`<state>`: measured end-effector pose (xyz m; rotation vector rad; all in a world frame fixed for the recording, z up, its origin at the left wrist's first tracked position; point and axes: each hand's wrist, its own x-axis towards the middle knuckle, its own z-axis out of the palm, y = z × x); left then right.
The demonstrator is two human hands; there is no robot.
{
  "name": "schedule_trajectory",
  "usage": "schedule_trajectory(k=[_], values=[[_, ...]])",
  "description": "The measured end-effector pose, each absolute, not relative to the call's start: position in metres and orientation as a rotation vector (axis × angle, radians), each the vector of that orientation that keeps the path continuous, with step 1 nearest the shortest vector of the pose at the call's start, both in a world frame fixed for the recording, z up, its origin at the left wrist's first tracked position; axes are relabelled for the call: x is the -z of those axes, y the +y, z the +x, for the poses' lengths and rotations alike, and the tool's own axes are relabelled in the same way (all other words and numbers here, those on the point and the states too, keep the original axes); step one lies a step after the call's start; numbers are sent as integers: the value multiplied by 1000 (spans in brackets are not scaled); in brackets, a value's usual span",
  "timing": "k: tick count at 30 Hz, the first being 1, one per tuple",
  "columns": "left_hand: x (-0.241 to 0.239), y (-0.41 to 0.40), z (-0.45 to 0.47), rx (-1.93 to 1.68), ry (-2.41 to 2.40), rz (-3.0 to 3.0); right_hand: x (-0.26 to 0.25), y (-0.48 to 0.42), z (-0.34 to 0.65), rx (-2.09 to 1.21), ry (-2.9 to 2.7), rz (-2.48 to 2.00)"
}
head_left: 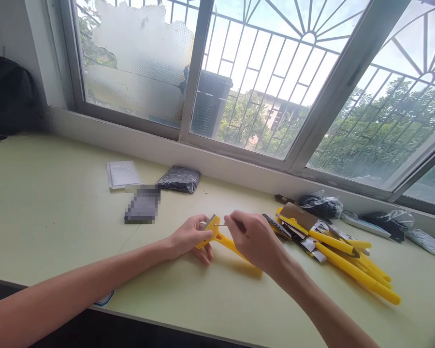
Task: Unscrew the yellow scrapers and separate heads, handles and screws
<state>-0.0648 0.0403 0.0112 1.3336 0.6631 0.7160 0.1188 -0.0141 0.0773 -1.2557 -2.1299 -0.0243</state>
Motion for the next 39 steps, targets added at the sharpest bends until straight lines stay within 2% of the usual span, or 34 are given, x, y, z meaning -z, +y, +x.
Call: schedule_trajectory(k=[8, 14, 19, 25, 33, 39], values=[[-10, 41, -66, -723, 680, 1337, -118, 14, 90, -37, -2262, -1396], [-8, 47, -67, -719, 717, 1283, -94, 15, 88, -25, -2201, -1172], [-7, 50, -67, -677, 807, 1258, -58, 34, 100, -581, -1796, -926], [-14, 58, -65, -585, 866, 1268, -56, 41, 115, -1053, -1584, -803], [-14, 70, -31, -578, 835, 1276, -49, 62, 137, -812, -1351, -752], [-14, 66, -22, -566, 838, 1309, -48, 61, 143, -925, -1292, -636]])
